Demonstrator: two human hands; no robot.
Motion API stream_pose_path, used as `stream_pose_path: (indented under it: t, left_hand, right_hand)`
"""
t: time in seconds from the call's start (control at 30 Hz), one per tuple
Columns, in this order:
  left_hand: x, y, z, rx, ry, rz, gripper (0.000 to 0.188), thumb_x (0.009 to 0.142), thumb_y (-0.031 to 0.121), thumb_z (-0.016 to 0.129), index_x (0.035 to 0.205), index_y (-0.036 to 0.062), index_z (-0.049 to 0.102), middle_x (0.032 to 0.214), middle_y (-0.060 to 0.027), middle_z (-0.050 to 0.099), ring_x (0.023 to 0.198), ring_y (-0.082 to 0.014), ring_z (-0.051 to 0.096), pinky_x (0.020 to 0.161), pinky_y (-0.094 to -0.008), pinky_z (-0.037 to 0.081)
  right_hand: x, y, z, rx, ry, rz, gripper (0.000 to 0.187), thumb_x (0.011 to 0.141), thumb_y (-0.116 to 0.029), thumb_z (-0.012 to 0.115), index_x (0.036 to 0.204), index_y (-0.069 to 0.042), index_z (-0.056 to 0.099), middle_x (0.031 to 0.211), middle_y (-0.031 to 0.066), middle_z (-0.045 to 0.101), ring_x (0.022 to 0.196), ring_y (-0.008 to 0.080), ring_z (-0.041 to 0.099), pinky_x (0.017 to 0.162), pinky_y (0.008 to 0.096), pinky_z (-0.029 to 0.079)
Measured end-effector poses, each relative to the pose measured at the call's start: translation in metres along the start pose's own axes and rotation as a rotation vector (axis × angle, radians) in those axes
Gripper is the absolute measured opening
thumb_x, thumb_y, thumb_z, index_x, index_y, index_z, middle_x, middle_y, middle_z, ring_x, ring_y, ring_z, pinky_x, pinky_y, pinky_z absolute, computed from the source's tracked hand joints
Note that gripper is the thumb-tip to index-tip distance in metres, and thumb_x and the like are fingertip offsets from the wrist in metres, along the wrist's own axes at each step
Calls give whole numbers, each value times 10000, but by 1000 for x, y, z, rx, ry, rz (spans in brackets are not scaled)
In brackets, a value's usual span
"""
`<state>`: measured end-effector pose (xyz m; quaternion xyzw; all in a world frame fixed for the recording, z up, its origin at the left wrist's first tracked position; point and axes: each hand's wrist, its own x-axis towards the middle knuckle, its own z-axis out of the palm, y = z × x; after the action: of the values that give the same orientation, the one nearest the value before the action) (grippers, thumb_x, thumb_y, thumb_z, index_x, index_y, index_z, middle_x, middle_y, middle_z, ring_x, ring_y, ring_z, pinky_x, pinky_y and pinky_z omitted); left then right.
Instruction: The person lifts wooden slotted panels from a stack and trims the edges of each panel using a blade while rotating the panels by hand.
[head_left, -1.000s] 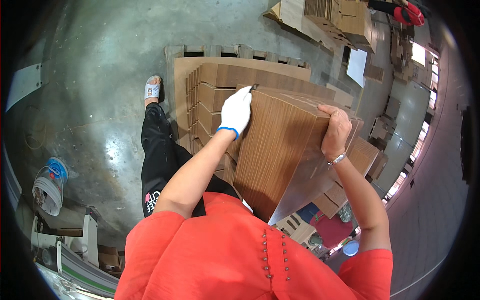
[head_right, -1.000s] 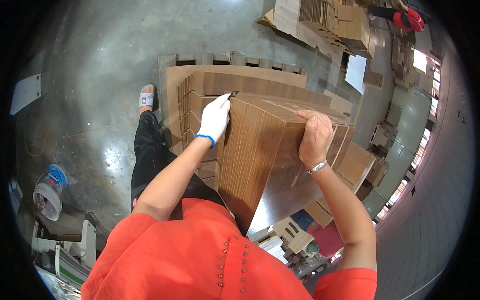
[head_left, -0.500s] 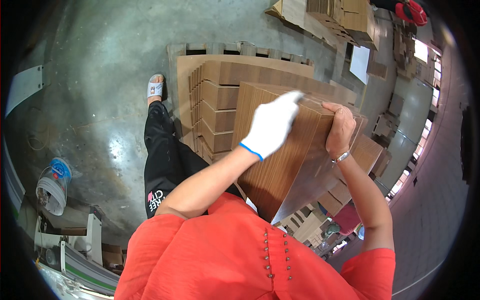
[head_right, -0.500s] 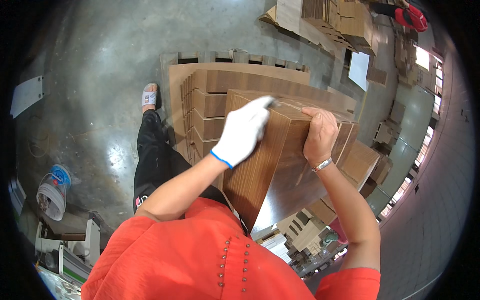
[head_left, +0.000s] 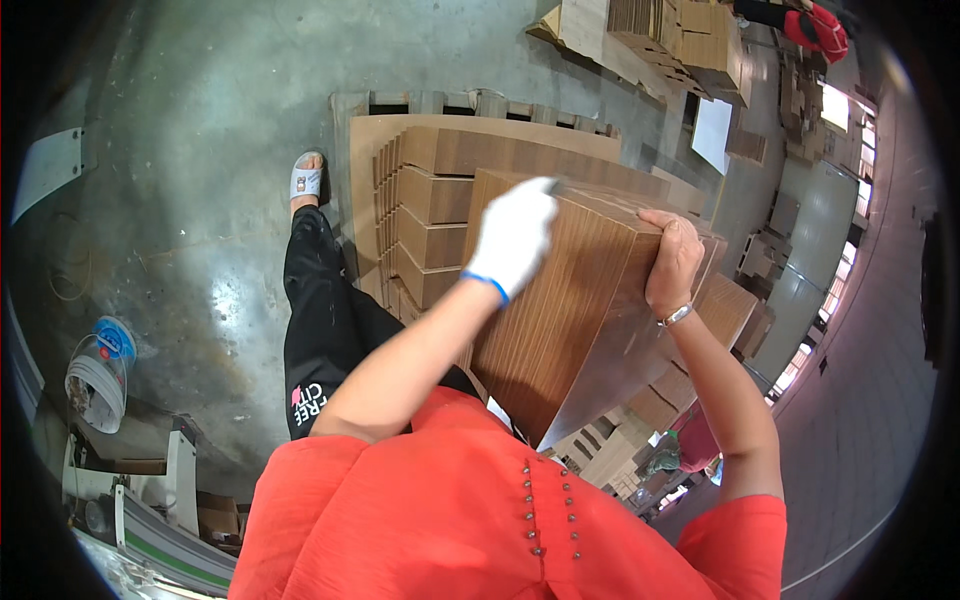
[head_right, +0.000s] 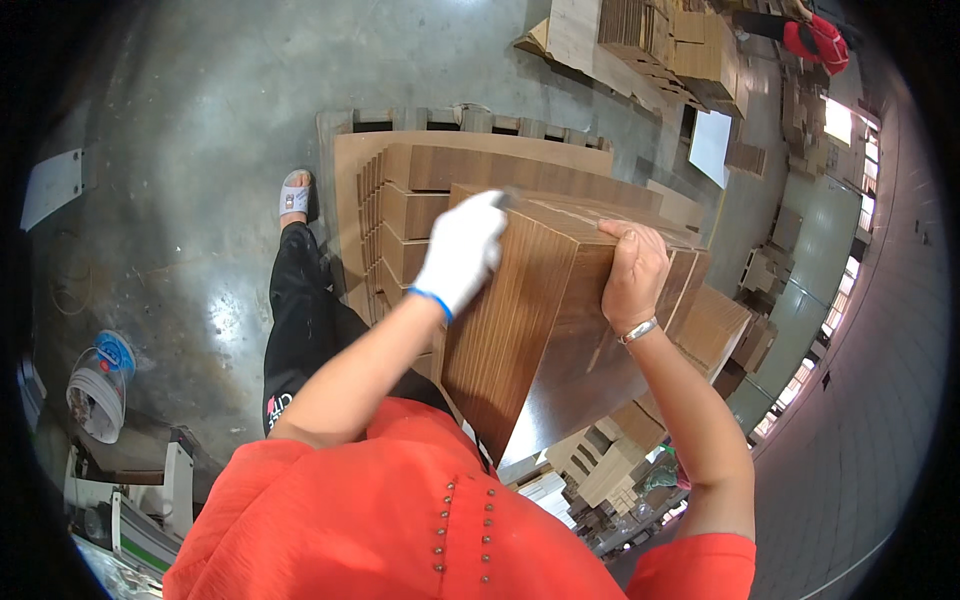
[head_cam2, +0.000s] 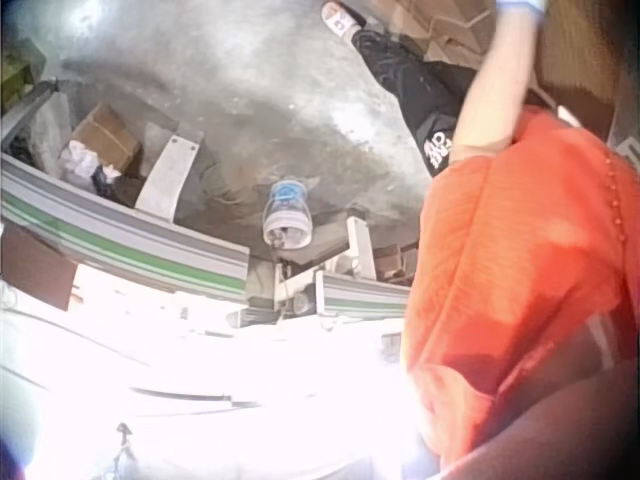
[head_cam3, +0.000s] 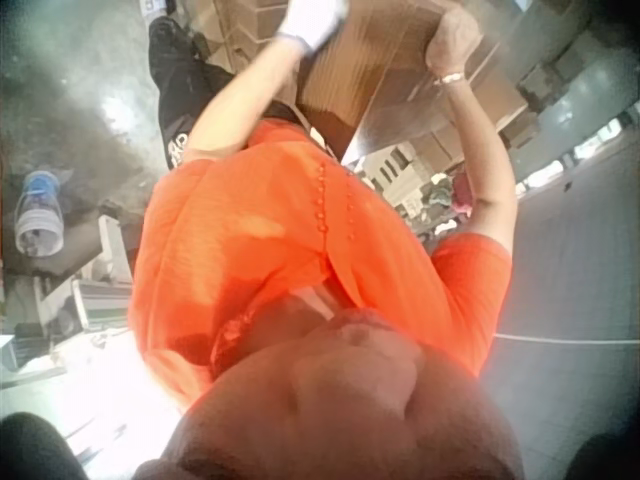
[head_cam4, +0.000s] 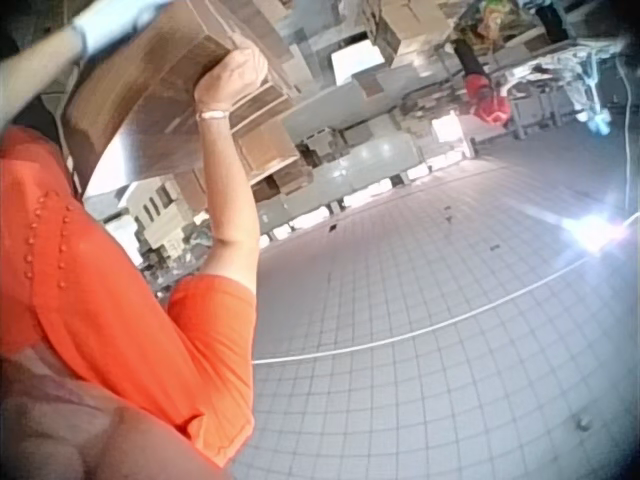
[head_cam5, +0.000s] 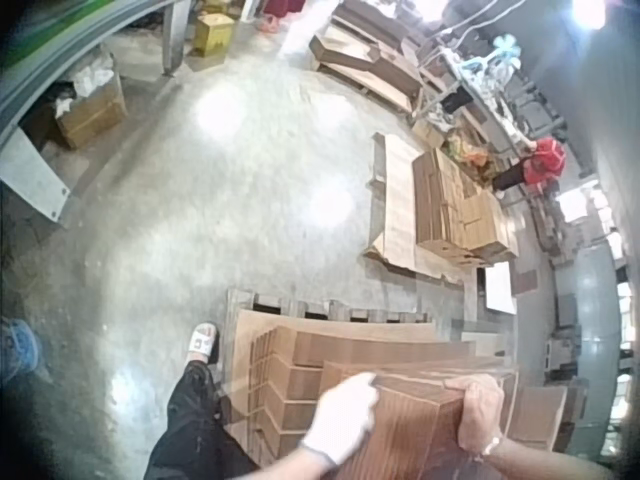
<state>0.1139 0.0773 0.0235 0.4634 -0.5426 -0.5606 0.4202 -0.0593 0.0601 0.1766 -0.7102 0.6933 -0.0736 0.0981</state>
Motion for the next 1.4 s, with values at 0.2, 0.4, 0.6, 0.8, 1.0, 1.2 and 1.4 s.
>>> stream_pose_path:
  t: [0.2,0.4,0.6,0.8,1.0,1.2,1.4]
  left_hand:
    - [7,12,-1,-260,-7,-132,312,898,134,494,1154,37,644,1147,-206,653,1009,-364,640,899,-405,516]
    - [-1,-113,-6,-57,-17,-479,266,894,147,518,1077,34,674,1056,-207,677,1004,-387,629,905,-424,506]
    - [4,-106,3,-152,35,-415,232,920,159,523,1039,29,674,1047,-194,678,974,-384,626,860,-430,505]
    - [8,-73,-4,-174,-13,-237,337,950,284,493,1113,56,680,1098,-167,680,1035,-366,620,922,-420,481]
    - [20,-57,-12,44,46,-256,334,950,276,485,1148,78,666,1116,-160,674,1028,-368,625,909,-438,489]
    - [-11,84,-17,-380,-74,-256,325,949,162,521,1215,-1,612,1053,-219,679,926,-341,686,848,-337,521]
    - [0,-7,-13,-187,19,-384,361,978,196,397,1182,-9,613,1147,-233,649,997,-381,646,901,-429,512]
  right_hand:
    - [0,7,3,4,19,-14,422,976,-183,348,860,5,707,920,151,710,902,336,624,888,418,436]
    - [1,-1,-1,4,19,-14,409,972,-178,357,866,5,707,921,159,708,896,336,629,874,423,442]
    - [-3,-4,-2,-4,2,-6,408,970,-175,355,872,8,707,912,162,705,894,335,630,866,414,445]
    - [-4,-3,-2,-10,20,5,400,975,-177,366,878,4,710,908,156,707,896,331,632,869,409,446]
    - [0,-1,0,2,19,-33,404,985,-179,362,870,2,705,913,142,710,902,321,632,877,412,442]
    - [-5,0,-3,-8,7,-29,402,999,-181,358,874,-8,699,917,132,710,903,316,631,883,402,436]
    - [-1,-6,-4,16,6,-34,386,999,-182,370,873,-11,692,906,127,706,893,313,628,884,395,432]
